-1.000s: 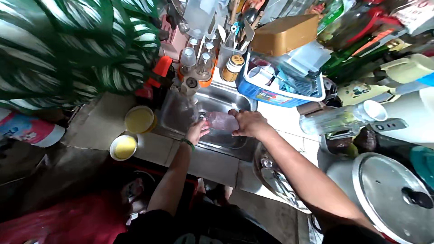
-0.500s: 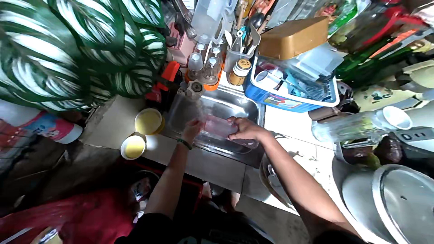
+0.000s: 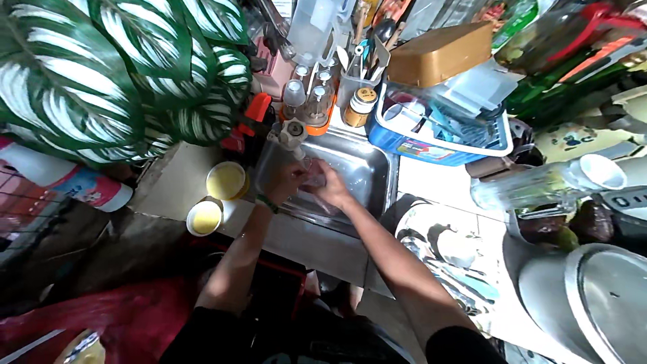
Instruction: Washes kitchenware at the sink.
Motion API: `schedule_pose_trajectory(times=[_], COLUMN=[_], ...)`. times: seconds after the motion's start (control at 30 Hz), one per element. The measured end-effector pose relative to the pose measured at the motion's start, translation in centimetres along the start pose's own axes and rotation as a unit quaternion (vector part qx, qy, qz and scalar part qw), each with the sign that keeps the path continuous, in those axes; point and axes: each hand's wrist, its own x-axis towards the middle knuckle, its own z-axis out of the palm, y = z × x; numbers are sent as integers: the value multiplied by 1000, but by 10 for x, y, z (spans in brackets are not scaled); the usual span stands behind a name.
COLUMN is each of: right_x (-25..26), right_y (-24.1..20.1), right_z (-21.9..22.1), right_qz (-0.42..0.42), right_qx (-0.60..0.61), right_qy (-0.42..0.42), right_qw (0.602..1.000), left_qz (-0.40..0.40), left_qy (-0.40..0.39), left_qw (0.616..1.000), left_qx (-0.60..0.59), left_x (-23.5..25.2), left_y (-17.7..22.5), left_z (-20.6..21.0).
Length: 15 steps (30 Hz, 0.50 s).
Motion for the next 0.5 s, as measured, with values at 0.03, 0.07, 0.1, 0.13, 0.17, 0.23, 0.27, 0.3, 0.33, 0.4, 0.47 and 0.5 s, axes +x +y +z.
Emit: schedule_pose_trajectory(times=[0.03, 0.07, 0.1, 0.13, 0.17, 0.23, 0.27, 0.3, 0.33, 0.4, 0.47, 0.5], right_x=[2, 3, 4, 6, 7, 10, 10, 9, 8, 2, -2, -1], right_y=[2, 3, 2, 2, 2, 4, 3, 2, 1, -6, -11, -10], right_z=[-3, -7, -9, -11, -11, -7, -4, -1, 2, 8, 11, 11], right_qz=[-10, -16, -17, -16, -16, -20, -25, -28, -30, -25, -23, -30], right_qx=[36, 63, 82, 97, 107, 118, 119, 111, 97, 66, 58, 62], right_qy=[-6, -12, -20, -27, -30, -15, -2, 10, 20, 35, 41, 39], right_qw=[999, 998, 996, 995, 994, 993, 993, 993, 995, 997, 997, 997], left_qz=[22, 31, 30, 21, 12, -6, -14, -19, -23, -38, -44, -36], left_qy=[-27, -48, -59, -62, -57, -39, -29, -16, 0, 28, 46, 48], left_qw=[999, 998, 998, 998, 998, 999, 999, 1000, 1000, 998, 997, 997], left_qx=[10, 14, 13, 9, 6, 14, 18, 16, 19, 29, 44, 53], left_x=[0, 0, 0, 1, 3, 6, 9, 10, 11, 14, 19, 21], left_y=[-3, -5, -6, -6, -8, -9, -4, 1, 4, 7, 8, 6], left_z=[-6, -11, -14, -16, -16, -12, -10, -9, -7, -3, -1, -1])
